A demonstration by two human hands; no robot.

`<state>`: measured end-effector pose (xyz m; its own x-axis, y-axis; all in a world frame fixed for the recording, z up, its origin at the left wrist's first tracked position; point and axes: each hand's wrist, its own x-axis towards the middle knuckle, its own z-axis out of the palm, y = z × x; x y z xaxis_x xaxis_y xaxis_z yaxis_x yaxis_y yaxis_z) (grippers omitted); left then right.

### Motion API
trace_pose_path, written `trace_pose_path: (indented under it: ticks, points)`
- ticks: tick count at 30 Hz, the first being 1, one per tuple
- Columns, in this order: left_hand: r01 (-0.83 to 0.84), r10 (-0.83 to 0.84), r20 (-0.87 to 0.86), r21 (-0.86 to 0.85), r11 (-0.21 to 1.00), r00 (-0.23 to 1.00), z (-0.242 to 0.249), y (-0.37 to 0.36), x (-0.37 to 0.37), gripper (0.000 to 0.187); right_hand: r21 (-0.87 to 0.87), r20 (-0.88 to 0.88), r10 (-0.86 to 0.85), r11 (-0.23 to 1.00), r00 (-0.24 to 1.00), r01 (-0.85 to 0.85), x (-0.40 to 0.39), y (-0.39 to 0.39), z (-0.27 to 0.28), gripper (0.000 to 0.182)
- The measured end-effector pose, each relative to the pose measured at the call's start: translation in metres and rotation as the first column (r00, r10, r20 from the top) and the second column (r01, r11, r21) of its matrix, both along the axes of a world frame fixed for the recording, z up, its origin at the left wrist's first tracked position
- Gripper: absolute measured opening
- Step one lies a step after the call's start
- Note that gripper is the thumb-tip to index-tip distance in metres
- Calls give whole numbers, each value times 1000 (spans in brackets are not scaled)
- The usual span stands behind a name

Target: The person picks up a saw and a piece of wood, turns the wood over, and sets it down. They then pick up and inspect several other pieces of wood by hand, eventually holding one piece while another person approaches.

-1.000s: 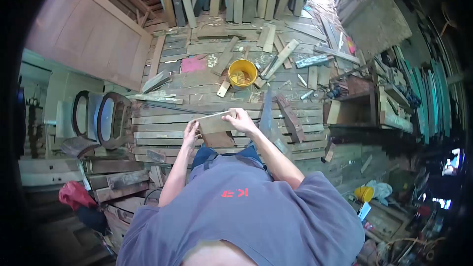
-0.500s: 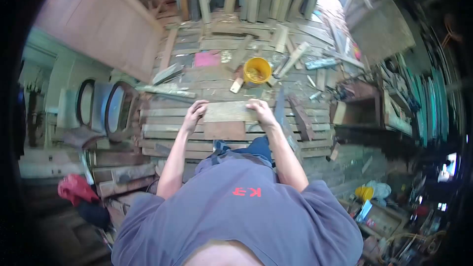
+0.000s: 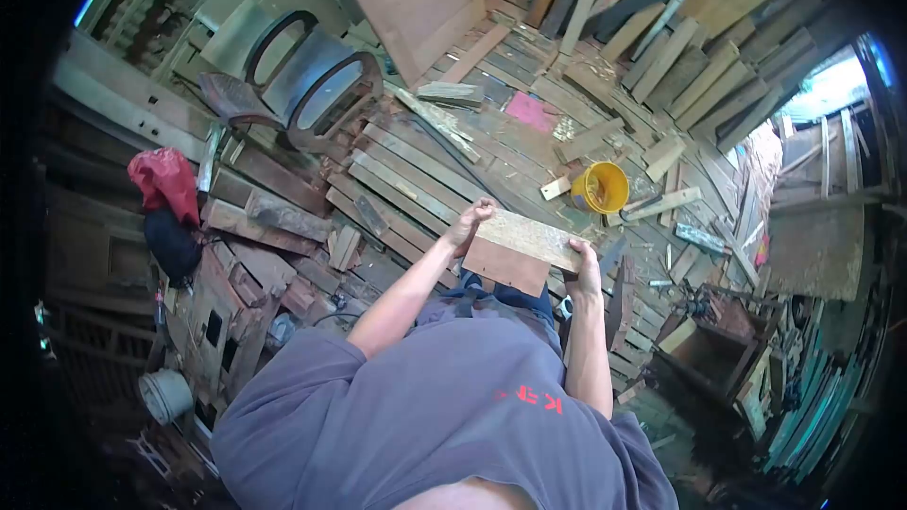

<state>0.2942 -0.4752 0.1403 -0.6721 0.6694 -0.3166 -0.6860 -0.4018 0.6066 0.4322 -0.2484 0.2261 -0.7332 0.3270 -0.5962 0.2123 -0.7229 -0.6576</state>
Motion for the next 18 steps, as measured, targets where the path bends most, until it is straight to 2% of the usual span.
trace_pose_path:
  ticks: [1,4,7,10,12,15,17,18]
  points:
    - [-16,14,97,18,1000,995,8,-7,3,22,-2,26,40,999,999,-40,-5,-5,-6,21]
    - [-87,72,210,63,994,975,3,-23,4,27,29,93,151,988,984,-154,-24,-16,-8,29]
    - [-148,135,232,38,988,963,6,-47,3,28,-42,155,237,971,959,-234,-48,-39,6,30]
    - [-171,168,289,-17,985,942,12,-72,2,23,16,204,318,944,926,-328,-74,-62,12,26]
    - [-197,184,310,12,980,933,10,-87,-2,19,45,171,388,915,906,-401,-88,-73,11,22]
    - [-386,392,227,-71,920,892,-13,-100,-4,16,68,175,455,879,873,-471,-105,-88,25,18]
    - [-400,379,295,11,916,877,-12,-108,-9,13,55,122,468,878,876,-476,-114,-91,9,23]
    - [-414,395,314,-8,910,863,-9,-110,-11,13,65,143,485,865,863,-497,-117,-90,6,24]
